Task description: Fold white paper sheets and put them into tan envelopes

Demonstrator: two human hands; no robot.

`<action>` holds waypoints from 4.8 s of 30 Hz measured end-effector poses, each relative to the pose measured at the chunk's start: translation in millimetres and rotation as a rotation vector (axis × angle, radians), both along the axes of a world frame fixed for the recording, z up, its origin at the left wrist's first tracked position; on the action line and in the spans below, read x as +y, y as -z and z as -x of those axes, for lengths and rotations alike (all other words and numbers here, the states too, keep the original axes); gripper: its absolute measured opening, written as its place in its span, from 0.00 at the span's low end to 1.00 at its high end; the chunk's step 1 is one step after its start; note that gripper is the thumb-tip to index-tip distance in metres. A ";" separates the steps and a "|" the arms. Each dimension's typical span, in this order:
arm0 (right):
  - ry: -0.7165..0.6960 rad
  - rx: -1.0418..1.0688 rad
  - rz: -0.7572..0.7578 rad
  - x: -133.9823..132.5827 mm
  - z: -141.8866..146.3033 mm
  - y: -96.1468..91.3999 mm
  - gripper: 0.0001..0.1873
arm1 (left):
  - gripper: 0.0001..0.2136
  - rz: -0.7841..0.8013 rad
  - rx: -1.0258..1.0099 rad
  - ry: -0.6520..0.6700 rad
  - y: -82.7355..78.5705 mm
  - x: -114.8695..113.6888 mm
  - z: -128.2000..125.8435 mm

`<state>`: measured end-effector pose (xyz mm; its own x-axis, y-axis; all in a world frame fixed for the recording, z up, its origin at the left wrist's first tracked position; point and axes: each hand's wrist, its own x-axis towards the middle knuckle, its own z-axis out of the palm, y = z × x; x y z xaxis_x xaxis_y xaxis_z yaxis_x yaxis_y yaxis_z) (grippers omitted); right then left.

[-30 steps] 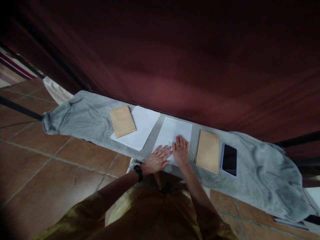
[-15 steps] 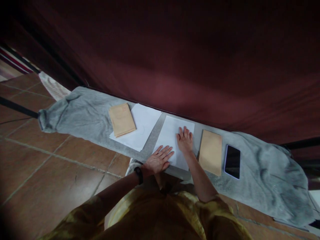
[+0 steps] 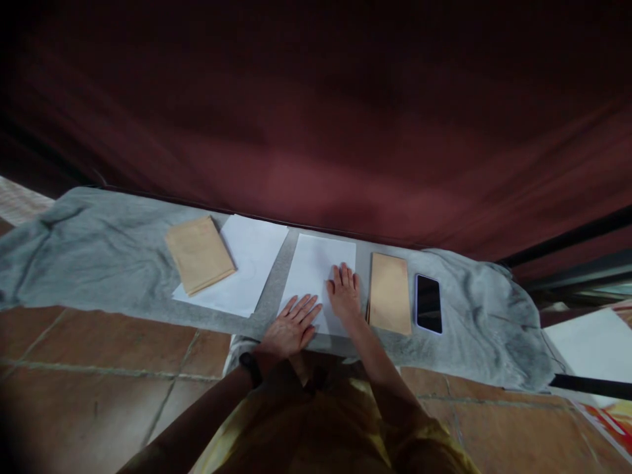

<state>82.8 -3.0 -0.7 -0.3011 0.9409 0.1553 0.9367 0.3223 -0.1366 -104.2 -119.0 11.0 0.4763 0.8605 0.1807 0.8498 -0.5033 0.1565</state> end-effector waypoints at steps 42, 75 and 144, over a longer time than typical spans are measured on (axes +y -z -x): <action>-0.041 -0.002 -0.131 -105.2 -25.0 2.2 0.30 | 0.26 -0.017 0.044 -0.241 1.0 10.2 -42.4; -0.032 0.084 -0.163 -105.8 -24.2 5.3 0.29 | 0.28 -0.059 0.119 -0.295 1.3 7.8 -21.5; -0.032 0.007 -0.121 -104.5 -24.7 4.6 0.30 | 0.24 -0.020 0.116 -0.133 -7.0 10.2 -22.3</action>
